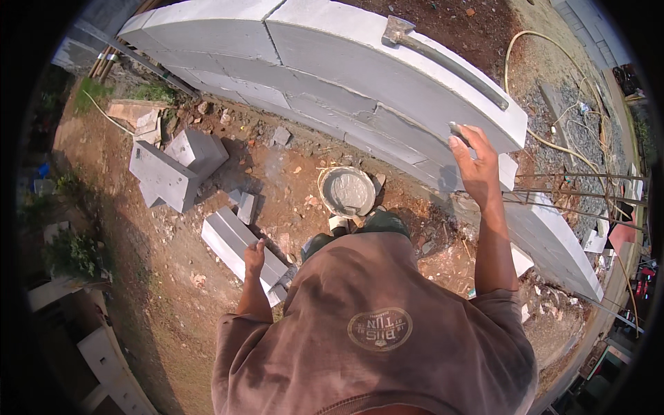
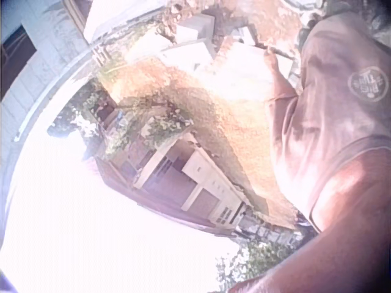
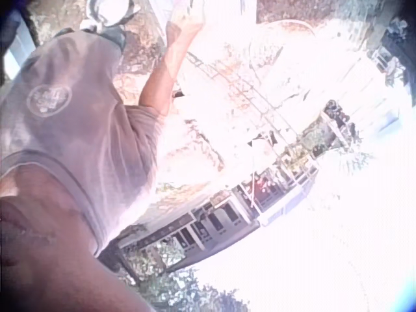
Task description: The person places white concrete blocks onto a low wall, aligns them, and taps them into position with a hammer. The person then scoops mortar from a bucket with a trowel and applies it to the joints between blocks, smoothing the surface.
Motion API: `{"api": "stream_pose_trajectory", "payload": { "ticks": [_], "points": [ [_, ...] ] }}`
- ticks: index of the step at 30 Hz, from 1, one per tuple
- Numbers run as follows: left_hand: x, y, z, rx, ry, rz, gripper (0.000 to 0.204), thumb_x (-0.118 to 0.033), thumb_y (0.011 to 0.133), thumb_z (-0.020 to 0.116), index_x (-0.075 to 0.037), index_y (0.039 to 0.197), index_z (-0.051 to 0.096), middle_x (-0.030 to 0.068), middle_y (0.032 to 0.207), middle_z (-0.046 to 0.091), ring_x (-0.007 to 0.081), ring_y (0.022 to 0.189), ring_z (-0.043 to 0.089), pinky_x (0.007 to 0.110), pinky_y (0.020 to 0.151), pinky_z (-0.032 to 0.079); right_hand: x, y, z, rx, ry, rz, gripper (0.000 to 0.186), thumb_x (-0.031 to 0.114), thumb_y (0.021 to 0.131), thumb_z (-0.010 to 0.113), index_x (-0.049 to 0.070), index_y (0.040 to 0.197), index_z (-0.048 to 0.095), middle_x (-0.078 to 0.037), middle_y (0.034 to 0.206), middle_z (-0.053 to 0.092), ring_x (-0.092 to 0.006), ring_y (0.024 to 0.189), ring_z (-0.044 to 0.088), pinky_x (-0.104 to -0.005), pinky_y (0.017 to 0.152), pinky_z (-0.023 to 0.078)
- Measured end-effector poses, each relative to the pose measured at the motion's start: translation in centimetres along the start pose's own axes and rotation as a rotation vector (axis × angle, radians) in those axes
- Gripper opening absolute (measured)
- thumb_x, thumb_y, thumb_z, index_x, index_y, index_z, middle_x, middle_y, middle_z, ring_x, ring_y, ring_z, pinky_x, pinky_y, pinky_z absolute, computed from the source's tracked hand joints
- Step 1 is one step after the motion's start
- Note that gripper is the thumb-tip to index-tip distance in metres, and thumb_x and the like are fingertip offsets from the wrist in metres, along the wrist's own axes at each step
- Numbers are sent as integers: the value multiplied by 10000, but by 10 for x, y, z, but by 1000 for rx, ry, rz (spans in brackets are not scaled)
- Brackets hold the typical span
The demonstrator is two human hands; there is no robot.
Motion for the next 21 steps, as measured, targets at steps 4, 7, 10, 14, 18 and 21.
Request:
{"api": "stream_pose_trajectory", "payload": {
  "ticks": [4, 7, 10, 14, 18, 21],
  "points": [
    [32, -17, 26, 271, 384, -21, 408, -360, 895, 537, 26, 987, 635, 272, 946, 625, 405, 933, 598, 432, 817, 465, -107, -121, 51, 271, -8, 569, 445, 352, 875, 578, -29, 1104, 591, -235, 1019, 622, -376, 969, 594, -395, 841, 457],
    [52, -15, 31, 321, 317, -94, 428, -368, 885, 549, 26, 1030, 628, 265, 968, 625, 403, 954, 592, 418, 829, 463, -153, -204, 82, 382, 0, 725, 506, 418, 868, 555, -34, 1091, 599, -257, 1027, 616, -404, 985, 583, -410, 835, 458],
    [-4, 8, 29, 396, 346, -42, 401, -342, 880, 556, 28, 1018, 627, 261, 951, 626, 411, 925, 591, 418, 804, 460, -165, -243, 95, 390, 24, 854, 523, 431, 858, 561, -39, 1082, 606, -262, 1027, 615, -400, 998, 582, -414, 835, 458],
    [-43, 107, 21, 509, 449, 126, 368, -321, 885, 531, 17, 994, 628, 252, 960, 619, 405, 925, 584, 421, 787, 448, -184, -260, 115, 175, -16, 948, 553, 439, 851, 566, -50, 1107, 591, -267, 1064, 604, -394, 1021, 576, -423, 867, 445],
    [-69, 230, 25, 447, 860, 307, 319, -282, 893, 502, -19, 1012, 639, 217, 981, 634, 389, 923, 597, 413, 791, 461, -182, -257, 149, -101, 70, 1110, 514, 412, 865, 553, -32, 1123, 585, -268, 1070, 599, -409, 1036, 560, -419, 883, 438],
    [-99, 294, 43, 595, 657, 373, 380, -319, 890, 515, -19, 1094, 625, 230, 1041, 626, 382, 976, 590, 399, 845, 455, -172, -291, 188, -235, 34, 1175, 462, 378, 863, 561, -23, 1089, 603, -270, 1026, 610, -423, 1015, 561, -421, 879, 439]
  ]
}}
Point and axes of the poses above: each hand's wrist, its own y-axis towards the middle knuckle, its own z-axis out of the palm, x = y × z, the point moved 5 cm from there along y, towards the middle knuckle
